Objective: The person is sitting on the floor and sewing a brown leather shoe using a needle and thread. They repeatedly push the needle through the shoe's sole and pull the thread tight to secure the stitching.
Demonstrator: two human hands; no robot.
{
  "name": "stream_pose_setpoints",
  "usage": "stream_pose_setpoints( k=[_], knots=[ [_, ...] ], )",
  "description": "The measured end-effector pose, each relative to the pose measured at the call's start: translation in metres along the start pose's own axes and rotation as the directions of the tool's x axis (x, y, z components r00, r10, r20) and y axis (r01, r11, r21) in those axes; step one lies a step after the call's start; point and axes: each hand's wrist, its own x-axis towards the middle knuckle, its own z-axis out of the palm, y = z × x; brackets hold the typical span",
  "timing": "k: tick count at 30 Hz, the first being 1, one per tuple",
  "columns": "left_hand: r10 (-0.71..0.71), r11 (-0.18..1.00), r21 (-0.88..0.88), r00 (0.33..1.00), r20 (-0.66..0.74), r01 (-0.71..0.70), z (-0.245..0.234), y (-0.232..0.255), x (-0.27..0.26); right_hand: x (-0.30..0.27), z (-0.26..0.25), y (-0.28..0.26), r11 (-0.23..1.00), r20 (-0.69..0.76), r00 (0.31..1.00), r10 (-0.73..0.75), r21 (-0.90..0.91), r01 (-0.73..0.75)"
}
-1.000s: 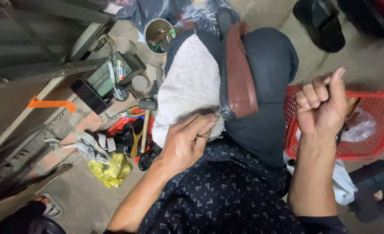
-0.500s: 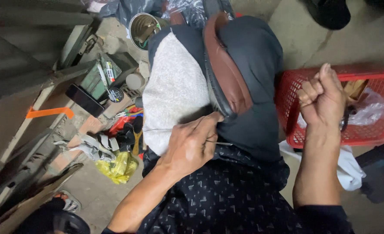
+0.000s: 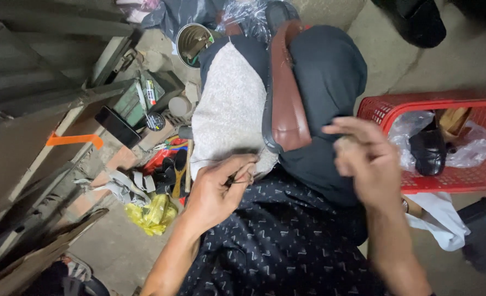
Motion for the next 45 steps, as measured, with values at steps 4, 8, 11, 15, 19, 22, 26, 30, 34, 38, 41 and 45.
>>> stream_pose_setpoints(
  k=[4, 8, 11, 15, 19, 22, 26, 30, 34, 38, 41, 45],
  knots=[
    [0.052, 0.989, 0.138, 0.998, -0.028, -0.048, -0.004, 0.008, -0.002, -0.008, 0.035, -0.008, 0.994, 0.159, 0.985, -0.060, 0.100, 0.044],
    [0.143, 0.985, 0.118, 0.976, -0.166, -0.124, -0.001, -0.001, 0.007, -0.003, 0.051, 0.008, 0.992, 0.201, 0.976, -0.082, 0.115, 0.060],
    [0.144, 0.989, 0.046, 0.972, -0.184, -0.138, 0.006, -0.006, 0.012, 0.000, 0.051, 0.012, 0.995, 0.203, 0.976, -0.075, 0.073, 0.061],
    [0.164, 0.986, 0.033, 0.960, -0.226, -0.161, 0.014, -0.010, 0.016, 0.002, 0.050, 0.015, 0.994, 0.207, 0.975, -0.085, 0.081, 0.069],
    [0.170, 0.985, 0.030, 0.955, -0.242, -0.168, 0.015, -0.015, 0.019, 0.002, 0.052, 0.015, 0.996, 0.198, 0.977, -0.073, 0.069, 0.061],
    [0.176, 0.984, 0.039, 0.949, -0.260, -0.172, 0.018, -0.019, 0.021, 0.003, 0.051, 0.016, 0.994, 0.189, 0.979, -0.077, 0.086, 0.062],
    [0.184, 0.972, -0.109, 0.961, -0.204, -0.210, 0.016, -0.016, 0.021, 0.003, 0.051, 0.012, 0.998, 0.197, 0.980, -0.041, 0.064, 0.029],
    [0.107, 0.894, -0.390, 0.951, -0.291, -0.220, 0.004, -0.024, 0.007, 0.005, 0.053, 0.004, 1.000, 0.208, 0.978, -0.017, 0.028, 0.011],
    [0.070, 0.951, -0.254, 0.924, -0.375, -0.175, -0.017, -0.028, 0.012, 0.008, 0.047, 0.012, 1.000, 0.259, 0.966, 0.004, -0.027, 0.004],
    [-0.027, 0.993, -0.118, 0.930, -0.366, -0.017, -0.011, -0.029, 0.006, 0.011, 0.056, -0.013, 0.994, 0.319, 0.947, 0.037, -0.112, -0.001],
    [0.000, 1.000, -0.017, 0.948, -0.317, -0.006, -0.012, -0.024, 0.000, 0.016, 0.062, -0.028, 0.987, 0.354, 0.935, 0.019, -0.154, 0.038],
    [0.088, 0.996, 0.010, 0.957, -0.276, -0.089, -0.015, -0.003, -0.011, 0.013, 0.061, -0.002, 0.996, 0.275, 0.961, -0.010, -0.079, 0.033]
  ],
)
